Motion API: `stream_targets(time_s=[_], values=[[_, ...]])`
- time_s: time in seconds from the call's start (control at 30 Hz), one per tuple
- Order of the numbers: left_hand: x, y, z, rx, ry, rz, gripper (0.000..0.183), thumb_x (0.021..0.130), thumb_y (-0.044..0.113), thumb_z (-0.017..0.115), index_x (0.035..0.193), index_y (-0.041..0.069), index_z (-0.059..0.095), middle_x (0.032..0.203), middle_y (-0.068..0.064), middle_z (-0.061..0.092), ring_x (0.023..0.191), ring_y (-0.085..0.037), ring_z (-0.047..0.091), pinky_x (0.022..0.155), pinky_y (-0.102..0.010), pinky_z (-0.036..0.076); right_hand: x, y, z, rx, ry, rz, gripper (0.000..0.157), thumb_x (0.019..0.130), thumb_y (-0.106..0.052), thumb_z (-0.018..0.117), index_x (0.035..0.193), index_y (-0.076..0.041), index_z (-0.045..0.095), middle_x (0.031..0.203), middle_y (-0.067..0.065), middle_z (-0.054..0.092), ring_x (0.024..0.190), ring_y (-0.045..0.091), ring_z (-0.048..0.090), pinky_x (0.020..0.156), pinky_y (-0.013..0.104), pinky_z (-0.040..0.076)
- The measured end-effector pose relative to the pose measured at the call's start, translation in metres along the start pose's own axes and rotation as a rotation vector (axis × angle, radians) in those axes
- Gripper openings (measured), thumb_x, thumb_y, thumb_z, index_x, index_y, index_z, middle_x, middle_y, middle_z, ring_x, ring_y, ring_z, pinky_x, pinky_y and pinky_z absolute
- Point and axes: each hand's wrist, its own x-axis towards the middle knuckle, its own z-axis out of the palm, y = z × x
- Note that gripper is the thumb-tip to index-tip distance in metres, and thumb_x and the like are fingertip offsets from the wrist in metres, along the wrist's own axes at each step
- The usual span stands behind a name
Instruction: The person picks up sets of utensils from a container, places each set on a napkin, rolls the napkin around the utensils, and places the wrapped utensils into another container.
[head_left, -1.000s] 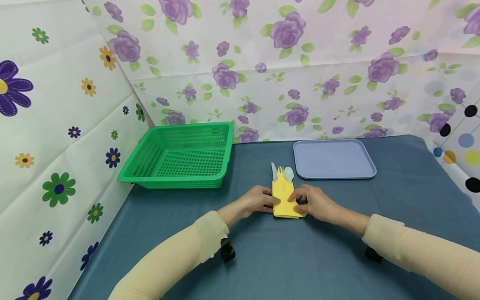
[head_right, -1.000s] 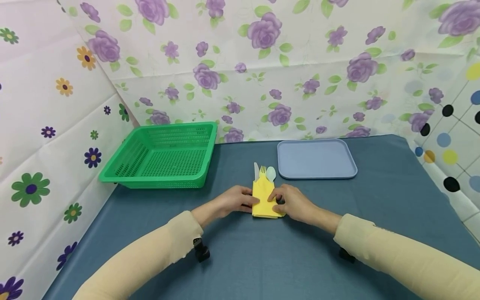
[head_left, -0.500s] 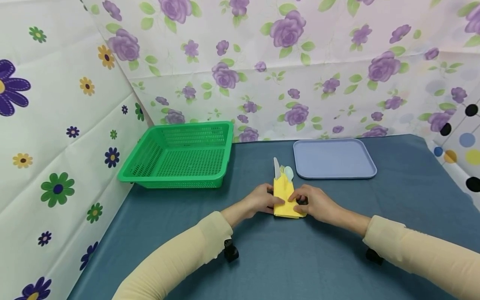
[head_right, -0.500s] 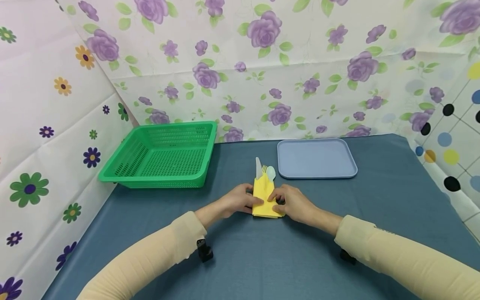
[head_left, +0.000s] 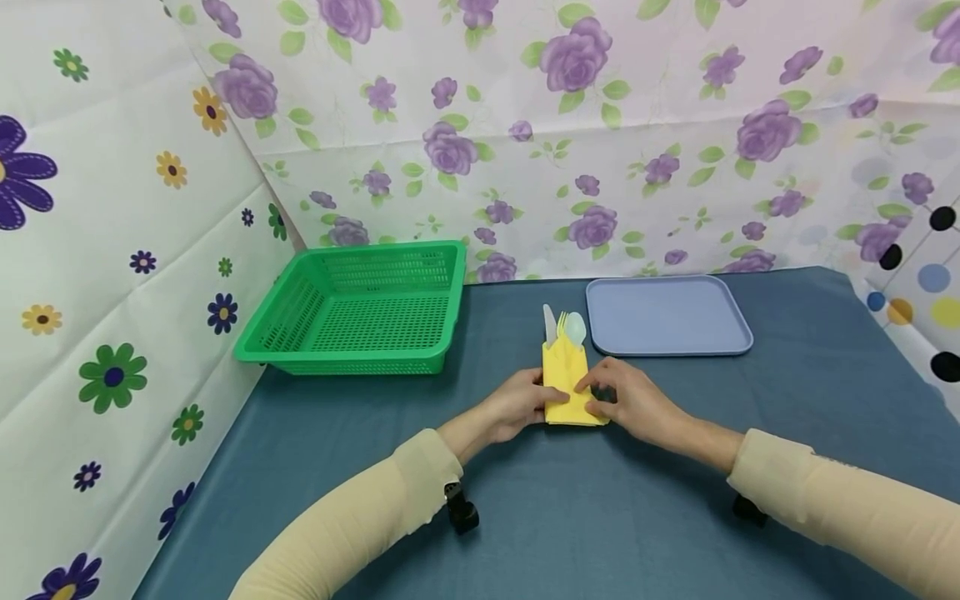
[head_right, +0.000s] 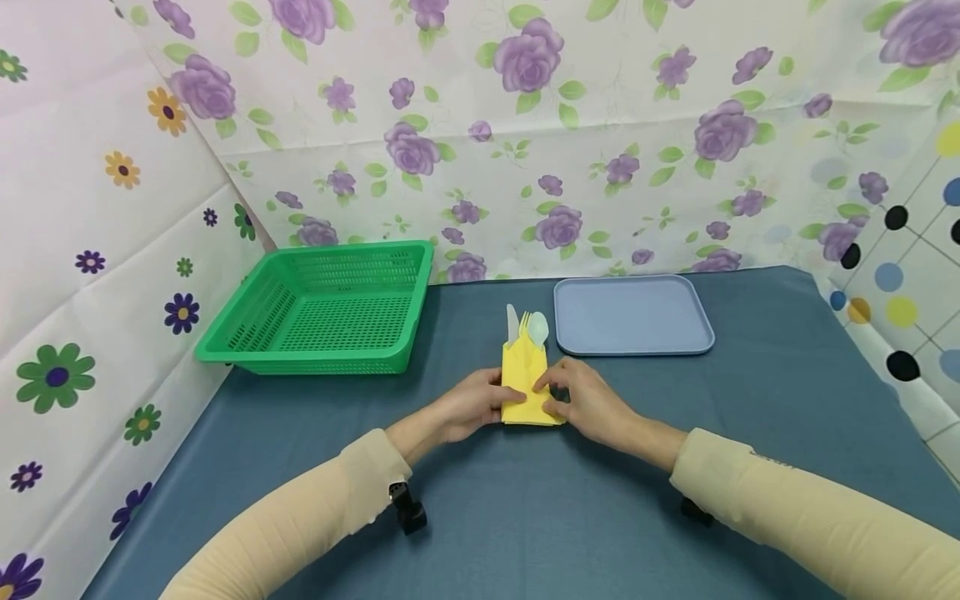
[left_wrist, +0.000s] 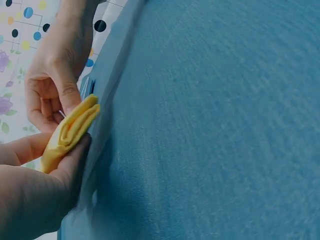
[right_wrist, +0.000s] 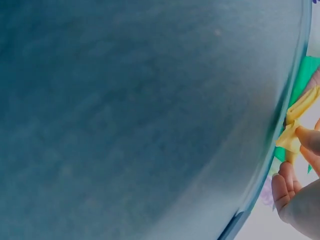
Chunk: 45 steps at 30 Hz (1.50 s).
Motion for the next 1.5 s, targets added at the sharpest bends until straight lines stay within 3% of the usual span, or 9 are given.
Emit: stream_targets(time_s=[0.3, 0.7, 0.93, 1.27, 1.5], values=[[0.002, 0.000, -0.001, -0.083, -0.037, 0.068, 0.046, 0.102, 0.005, 0.062, 0.146, 0.001, 0.049, 0.133, -0.013, 0.064, 0.122, -0.026, 0.065, 0.103, -0.042, 0.055, 0.004, -0.009, -0.006, -0.117, 0.055, -0.102, 0.027, 0.089, -0.003, 0.083, 0.112, -0.013, 0.076, 0.106, 0.003, 0.059, 0.094, 0.025, 0.056, 0.077, 0.039, 0.051], [0.004, -0.003, -0.004, -0.112, -0.047, 0.147, 0.045, 0.106, 0.012, 0.062, 0.148, 0.006, 0.045, 0.135, -0.014, 0.062, 0.122, -0.027, 0.065, 0.098, -0.041, 0.058, 0.006, -0.011, -0.007, -0.220, 0.149, -0.254, 0.033, 0.085, 0.003, 0.084, 0.111, -0.014, 0.074, 0.105, 0.004, 0.058, 0.093, 0.018, 0.051, 0.075, 0.036, 0.050], [0.005, 0.002, -0.004, -0.081, -0.046, 0.191, 0.047, 0.105, 0.010, 0.064, 0.148, 0.004, 0.045, 0.135, -0.015, 0.062, 0.120, -0.027, 0.066, 0.098, -0.041, 0.058, 0.008, -0.013, -0.011, -0.203, 0.162, -0.261, 0.034, 0.084, 0.003, 0.085, 0.112, -0.013, 0.073, 0.107, 0.004, 0.057, 0.096, 0.019, 0.052, 0.078, 0.037, 0.053], [0.008, 0.005, -0.011, 0.029, -0.022, 0.266, 0.051, 0.099, 0.006, 0.072, 0.144, 0.003, 0.050, 0.126, -0.015, 0.067, 0.105, -0.021, 0.072, 0.090, -0.038, 0.062, 0.008, -0.016, -0.013, -0.170, 0.184, -0.243, 0.036, 0.083, 0.003, 0.085, 0.113, -0.013, 0.072, 0.110, 0.004, 0.056, 0.099, 0.021, 0.054, 0.080, 0.038, 0.054], [0.009, 0.005, -0.011, 0.045, 0.004, 0.290, 0.047, 0.096, 0.006, 0.075, 0.138, 0.002, 0.055, 0.117, -0.013, 0.072, 0.097, -0.020, 0.074, 0.083, -0.035, 0.063, 0.008, -0.014, -0.013, -0.102, 0.171, -0.232, 0.037, 0.084, 0.005, 0.084, 0.114, -0.012, 0.072, 0.112, 0.006, 0.057, 0.101, 0.028, 0.059, 0.081, 0.045, 0.057]])
